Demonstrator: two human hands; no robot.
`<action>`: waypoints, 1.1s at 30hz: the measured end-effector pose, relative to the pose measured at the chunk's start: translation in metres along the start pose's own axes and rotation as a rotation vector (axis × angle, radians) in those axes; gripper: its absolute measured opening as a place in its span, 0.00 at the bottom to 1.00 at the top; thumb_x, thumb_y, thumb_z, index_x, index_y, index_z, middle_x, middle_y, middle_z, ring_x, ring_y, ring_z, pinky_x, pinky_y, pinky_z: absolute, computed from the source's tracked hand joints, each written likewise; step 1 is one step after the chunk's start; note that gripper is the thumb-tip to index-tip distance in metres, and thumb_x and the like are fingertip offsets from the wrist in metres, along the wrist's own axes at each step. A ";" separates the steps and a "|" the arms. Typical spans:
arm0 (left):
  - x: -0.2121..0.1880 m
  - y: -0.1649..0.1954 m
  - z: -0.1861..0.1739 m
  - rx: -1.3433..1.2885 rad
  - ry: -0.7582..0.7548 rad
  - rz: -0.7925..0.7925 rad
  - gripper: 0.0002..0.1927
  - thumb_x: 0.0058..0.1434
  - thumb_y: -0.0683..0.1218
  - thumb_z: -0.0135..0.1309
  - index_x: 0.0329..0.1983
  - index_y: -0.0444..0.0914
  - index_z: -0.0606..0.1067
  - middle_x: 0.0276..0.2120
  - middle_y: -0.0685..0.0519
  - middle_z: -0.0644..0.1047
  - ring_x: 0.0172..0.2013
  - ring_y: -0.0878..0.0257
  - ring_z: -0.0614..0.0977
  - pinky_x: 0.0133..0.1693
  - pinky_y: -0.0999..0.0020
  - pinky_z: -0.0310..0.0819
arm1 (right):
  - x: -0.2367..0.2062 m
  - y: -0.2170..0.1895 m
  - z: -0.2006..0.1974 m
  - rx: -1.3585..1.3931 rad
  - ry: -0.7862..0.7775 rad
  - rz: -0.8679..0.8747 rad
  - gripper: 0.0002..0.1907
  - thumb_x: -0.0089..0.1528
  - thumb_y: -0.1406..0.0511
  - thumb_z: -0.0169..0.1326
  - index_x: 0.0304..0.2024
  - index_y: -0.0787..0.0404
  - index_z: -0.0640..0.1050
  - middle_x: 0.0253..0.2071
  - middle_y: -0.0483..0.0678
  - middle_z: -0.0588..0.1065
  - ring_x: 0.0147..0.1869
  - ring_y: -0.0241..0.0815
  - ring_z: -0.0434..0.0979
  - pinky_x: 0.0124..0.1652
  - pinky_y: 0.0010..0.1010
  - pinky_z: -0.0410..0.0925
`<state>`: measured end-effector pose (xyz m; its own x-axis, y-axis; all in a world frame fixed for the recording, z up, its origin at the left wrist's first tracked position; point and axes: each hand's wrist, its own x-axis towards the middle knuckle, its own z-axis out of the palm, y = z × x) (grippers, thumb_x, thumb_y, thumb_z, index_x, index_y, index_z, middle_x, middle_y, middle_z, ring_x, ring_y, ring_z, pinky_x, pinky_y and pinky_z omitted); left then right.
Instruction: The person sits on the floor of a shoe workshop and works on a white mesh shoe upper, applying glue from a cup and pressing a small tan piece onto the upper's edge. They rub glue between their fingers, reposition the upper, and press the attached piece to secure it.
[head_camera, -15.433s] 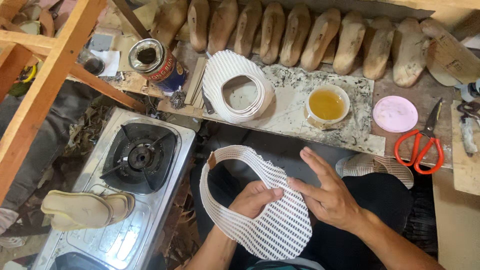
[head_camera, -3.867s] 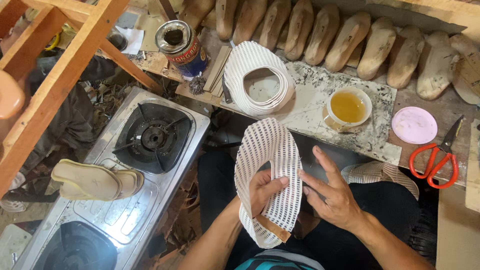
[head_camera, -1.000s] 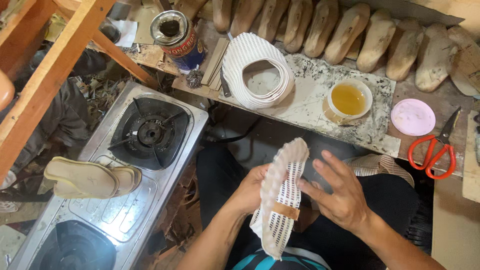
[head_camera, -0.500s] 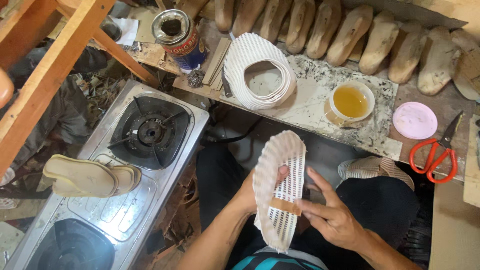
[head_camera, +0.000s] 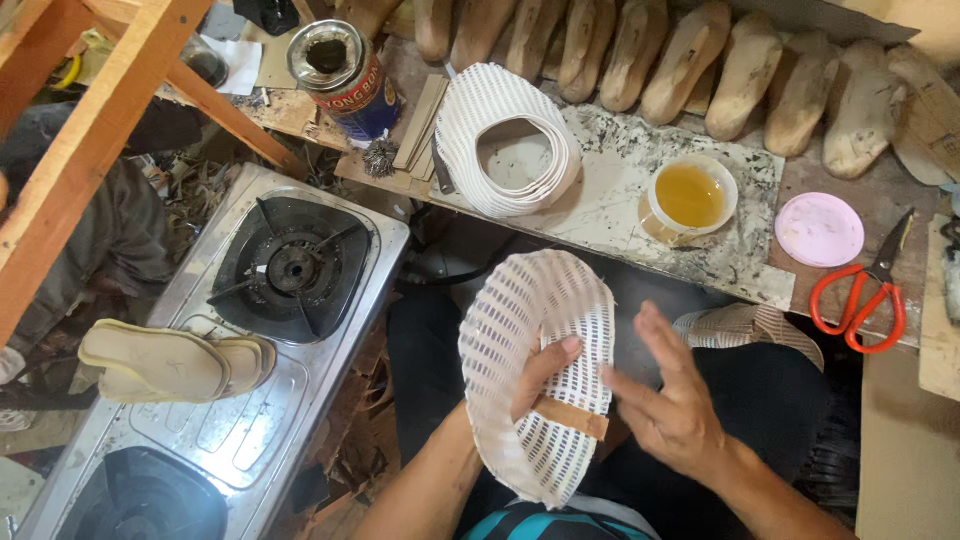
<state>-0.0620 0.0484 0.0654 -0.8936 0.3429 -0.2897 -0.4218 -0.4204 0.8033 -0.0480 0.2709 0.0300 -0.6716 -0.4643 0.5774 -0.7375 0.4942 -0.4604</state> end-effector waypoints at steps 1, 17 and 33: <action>0.000 0.000 0.000 -0.066 0.040 -0.015 0.14 0.66 0.44 0.55 0.52 0.34 0.75 0.35 0.55 0.79 0.34 0.70 0.80 0.35 0.75 0.77 | -0.002 -0.003 0.001 0.050 -0.021 -0.012 0.33 0.46 0.76 0.63 0.54 0.49 0.80 0.72 0.57 0.59 0.77 0.66 0.58 0.70 0.54 0.58; 0.009 -0.021 0.004 -0.078 0.046 0.009 0.13 0.68 0.44 0.52 0.54 0.36 0.74 0.37 0.56 0.78 0.35 0.71 0.79 0.37 0.75 0.76 | -0.019 -0.017 -0.010 0.021 0.010 0.081 0.25 0.47 0.76 0.60 0.47 0.54 0.82 0.68 0.61 0.62 0.75 0.65 0.59 0.68 0.51 0.58; 0.021 -0.057 0.000 -0.359 0.071 0.075 0.14 0.74 0.51 0.46 0.46 0.36 0.75 0.34 0.54 0.80 0.33 0.68 0.81 0.37 0.73 0.77 | -0.050 -0.019 -0.026 0.073 0.165 0.264 0.28 0.53 0.72 0.64 0.56 0.59 0.75 0.67 0.59 0.68 0.71 0.56 0.70 0.64 0.42 0.67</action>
<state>-0.0570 0.0794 0.0129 -0.9272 0.2458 -0.2827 -0.3703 -0.7146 0.5934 0.0013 0.3035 0.0271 -0.8240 -0.1990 0.5305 -0.5467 0.5252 -0.6521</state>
